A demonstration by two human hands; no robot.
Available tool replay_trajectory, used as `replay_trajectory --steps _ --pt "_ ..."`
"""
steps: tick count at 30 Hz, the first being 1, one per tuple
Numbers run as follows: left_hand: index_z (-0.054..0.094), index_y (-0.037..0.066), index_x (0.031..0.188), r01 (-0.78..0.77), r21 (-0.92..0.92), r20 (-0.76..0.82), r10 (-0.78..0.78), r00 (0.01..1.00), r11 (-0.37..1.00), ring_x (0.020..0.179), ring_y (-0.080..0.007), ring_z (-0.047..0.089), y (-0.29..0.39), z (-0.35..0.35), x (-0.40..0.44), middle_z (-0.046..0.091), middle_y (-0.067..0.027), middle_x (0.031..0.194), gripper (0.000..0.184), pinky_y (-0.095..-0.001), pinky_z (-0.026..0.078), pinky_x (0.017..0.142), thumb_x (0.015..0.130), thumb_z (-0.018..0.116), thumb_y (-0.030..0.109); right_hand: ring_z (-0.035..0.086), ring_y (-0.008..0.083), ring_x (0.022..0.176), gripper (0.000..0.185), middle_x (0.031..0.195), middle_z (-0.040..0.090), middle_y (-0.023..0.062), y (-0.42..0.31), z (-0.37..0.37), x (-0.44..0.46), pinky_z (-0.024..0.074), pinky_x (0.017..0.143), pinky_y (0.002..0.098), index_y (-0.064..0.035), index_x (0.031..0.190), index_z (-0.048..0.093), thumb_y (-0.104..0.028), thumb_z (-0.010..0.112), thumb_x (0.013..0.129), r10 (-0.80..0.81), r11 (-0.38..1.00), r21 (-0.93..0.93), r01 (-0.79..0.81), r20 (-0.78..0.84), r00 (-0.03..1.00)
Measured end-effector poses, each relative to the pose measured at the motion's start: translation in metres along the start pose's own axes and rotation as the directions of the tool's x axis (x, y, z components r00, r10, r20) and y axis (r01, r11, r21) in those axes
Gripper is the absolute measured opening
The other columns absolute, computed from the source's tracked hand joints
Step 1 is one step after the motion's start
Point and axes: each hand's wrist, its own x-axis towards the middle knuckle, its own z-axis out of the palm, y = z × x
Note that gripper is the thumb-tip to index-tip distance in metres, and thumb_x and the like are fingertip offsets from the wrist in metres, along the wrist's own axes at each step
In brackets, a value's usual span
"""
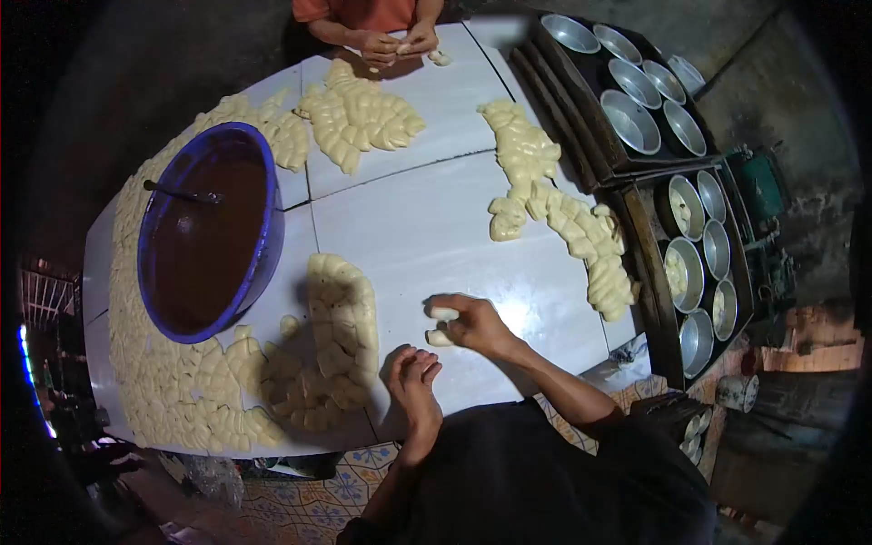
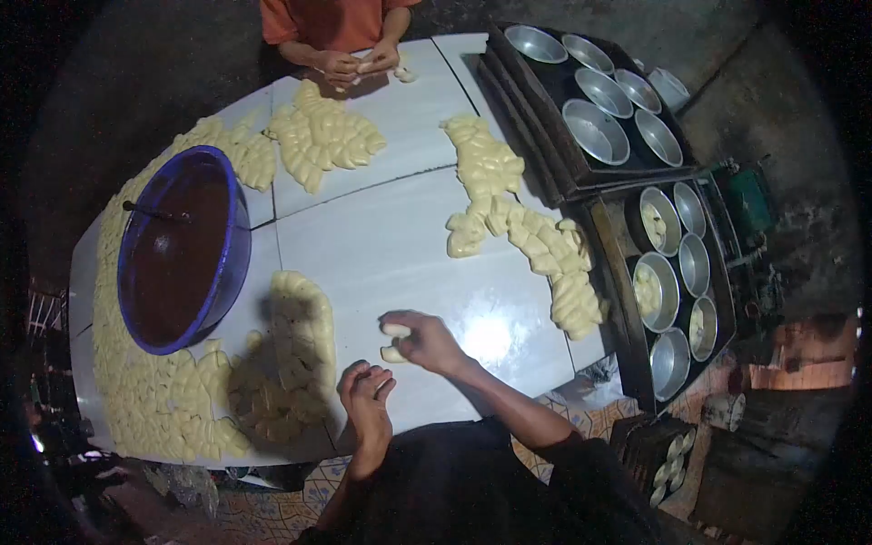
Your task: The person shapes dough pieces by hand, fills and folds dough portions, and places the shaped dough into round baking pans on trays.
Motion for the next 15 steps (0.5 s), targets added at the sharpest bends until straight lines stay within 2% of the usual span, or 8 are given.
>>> replay_trajectory --steps 1,2,4,8,10,12,13,15 --pt "0.052 0.000 0.110 0.081 -0.104 0.013 -0.080 0.997 0.991 0.095 -0.0270 0.063 -0.001 -0.003 0.001 0.058 -0.0147 0.100 0.022 -0.0386 0.053 0.086 0.088 0.052 0.005 0.060 0.0288 0.110 0.043 0.122 0.061 0.0138 0.008 0.001 0.003 0.0484 0.093 0.0333 -0.0027 0.116 0.063 0.011 0.054 0.077 -0.128 0.946 -0.277 0.169 0.160 0.979" --pt "0.050 0.002 0.114 0.156 -0.215 0.026 -0.154 0.988 0.964 0.094 -0.0278 0.063 -0.002 -0.004 0.001 0.058 -0.0147 0.100 0.027 -0.0405 0.053 0.088 0.088 0.052 0.005 0.056 0.0342 0.114 0.043 0.122 0.060 0.0148 0.013 0.000 -0.002 0.0489 0.093 0.0366 -0.0051 0.117 0.061 0.007 0.062 0.076 -0.146 0.918 -0.332 0.217 0.226 0.963" --pt "0.046 0.000 0.120 0.111 -0.180 0.035 -0.107 0.994 0.977 0.099 -0.0306 0.061 -0.008 0.003 0.000 0.056 -0.0170 0.105 0.033 -0.0421 0.051 0.093 0.088 0.052 0.006 0.054 0.0320 0.118 0.046 0.122 0.060 0.0145 0.020 0.005 -0.005 0.0475 0.095 0.0371 -0.0049 0.119 0.060 0.004 0.066 0.074 -0.237 0.906 -0.348 0.240 0.050 0.970" --pt "0.041 -0.005 0.128 0.112 -0.176 0.064 -0.102 0.993 0.978 0.111 -0.0356 0.055 -0.010 0.005 0.003 0.048 -0.0243 0.115 0.043 -0.0431 0.046 0.099 0.089 0.054 0.008 0.054 0.0360 0.114 0.045 0.122 0.059 0.0176 0.015 0.004 -0.002 0.0451 0.096 0.0401 -0.0031 0.116 0.059 0.006 0.062 0.073 -0.152 0.858 -0.469 0.207 0.154 0.976" --pt "0.038 -0.002 0.133 0.183 -0.223 0.143 -0.154 0.978 0.957 0.107 -0.0351 0.057 -0.010 -0.007 0.007 0.049 -0.0209 0.116 0.046 -0.0444 0.046 0.098 0.090 0.053 0.009 0.056 0.0382 0.108 0.039 0.122 0.058 0.0203 0.021 -0.011 0.001 0.0469 0.091 0.0397 -0.0013 0.113 0.060 0.004 0.060 0.075 -0.274 0.887 -0.368 0.279 0.068 0.959" --pt "0.042 0.007 0.133 0.092 -0.080 0.079 -0.085 0.993 0.993 0.105 -0.0293 0.058 0.006 -0.011 -0.008 0.050 -0.0117 0.118 0.044 -0.0411 0.047 0.089 0.091 0.054 0.012 0.056 0.0378 0.106 0.034 0.109 0.060 0.0216 -0.001 -0.036 0.012 0.0454 0.091 0.0443 0.0016 0.107 0.059 0.005 0.055 0.074 -0.299 0.865 -0.486 0.122 -0.305 0.904" --pt "0.043 0.007 0.131 0.033 -0.024 0.052 -0.031 0.998 0.999 0.103 -0.0272 0.058 0.012 -0.011 -0.012 0.051 -0.0108 0.117 0.043 -0.0397 0.046 0.088 0.090 0.054 0.012 0.055 0.0387 0.105 0.030 0.104 0.059 0.0233 0.007 -0.057 0.018 0.0457 0.090 0.0441 0.0032 0.106 0.059 0.004 0.053 0.076 -0.262 0.912 -0.407 0.057 -0.467 0.845" --pt "0.047 0.005 0.124 -0.076 0.065 0.012 0.075 0.997 0.995 0.100 -0.0213 0.057 0.021 -0.011 -0.013 0.052 -0.0093 0.114 0.038 -0.0351 0.044 0.088 0.087 0.056 0.009 0.053 0.0434 0.101 0.038 0.106 0.051 0.0252 -0.006 -0.091 0.032 0.0466 0.085 0.0464 0.0050 0.113 0.053 -0.002 0.064 0.077 -0.322 0.810 -0.584 -0.050 -0.514 0.795"
